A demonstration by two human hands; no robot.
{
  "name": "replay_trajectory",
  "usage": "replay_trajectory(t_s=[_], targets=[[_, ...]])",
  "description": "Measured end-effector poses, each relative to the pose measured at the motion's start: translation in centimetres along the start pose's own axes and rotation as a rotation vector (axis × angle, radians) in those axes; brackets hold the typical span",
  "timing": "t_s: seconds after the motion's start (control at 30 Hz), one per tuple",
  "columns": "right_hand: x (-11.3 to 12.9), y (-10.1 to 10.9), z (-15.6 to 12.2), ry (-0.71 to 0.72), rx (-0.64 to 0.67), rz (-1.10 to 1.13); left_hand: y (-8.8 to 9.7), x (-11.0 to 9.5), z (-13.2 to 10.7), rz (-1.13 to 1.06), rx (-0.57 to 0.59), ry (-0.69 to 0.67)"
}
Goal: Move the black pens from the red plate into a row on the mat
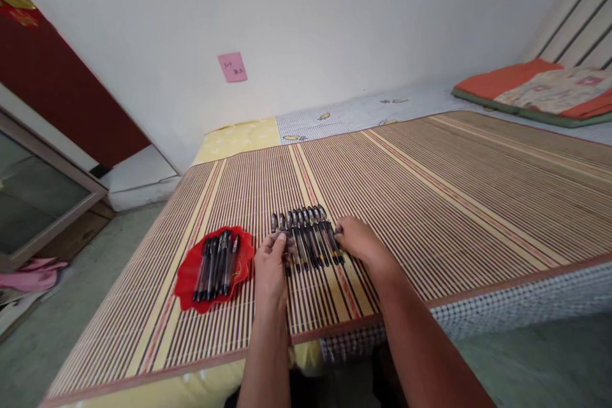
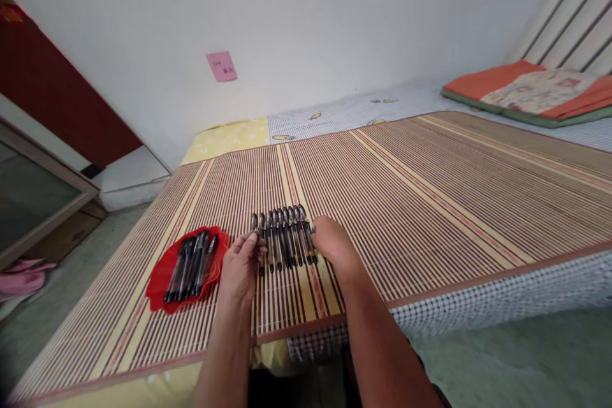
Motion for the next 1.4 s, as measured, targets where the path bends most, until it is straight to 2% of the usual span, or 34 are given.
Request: replay_trajectory(t_s=[0.23, 0.9, 1.0, 1.17, 1.4], targets=[[0.0, -0.3, 0.0, 0.003, 0.026, -0.010, -0.3, -0.1, -0.1, 0.007, -0.007, -0.003], [-0.5, 0.1, 0.3, 0.013, -0.008, 0.038, -0.2, 0.1, -0.1, 0.017, 0.011, 0.009], [-0.3, 1.1, 0.2, 0.019, -0.075, 0.050, -0.5, 0.2, -0.3, 0.063, 0.041, 0.003], [-0.2, 3.1, 0.2, 0.027, -0.225, 0.103, -2.1, 0.1, -1.1, 0.243, 0.184, -0.023], [-0.5, 3.2, 0.5, 0.026, -0.258, 0.160, -2.1, -1.4, -1.4, 0.431, 0.181, -0.156]])
Point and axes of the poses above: each hand's wrist, its own z-axis towards the middle knuckle, its own y-axis out of the back of the hand, x = y × z, the point moved 9 cm from there along z, towards the middle knuckle, and after that the axes turned 7 degrees about -z, right-handed, at the moved point
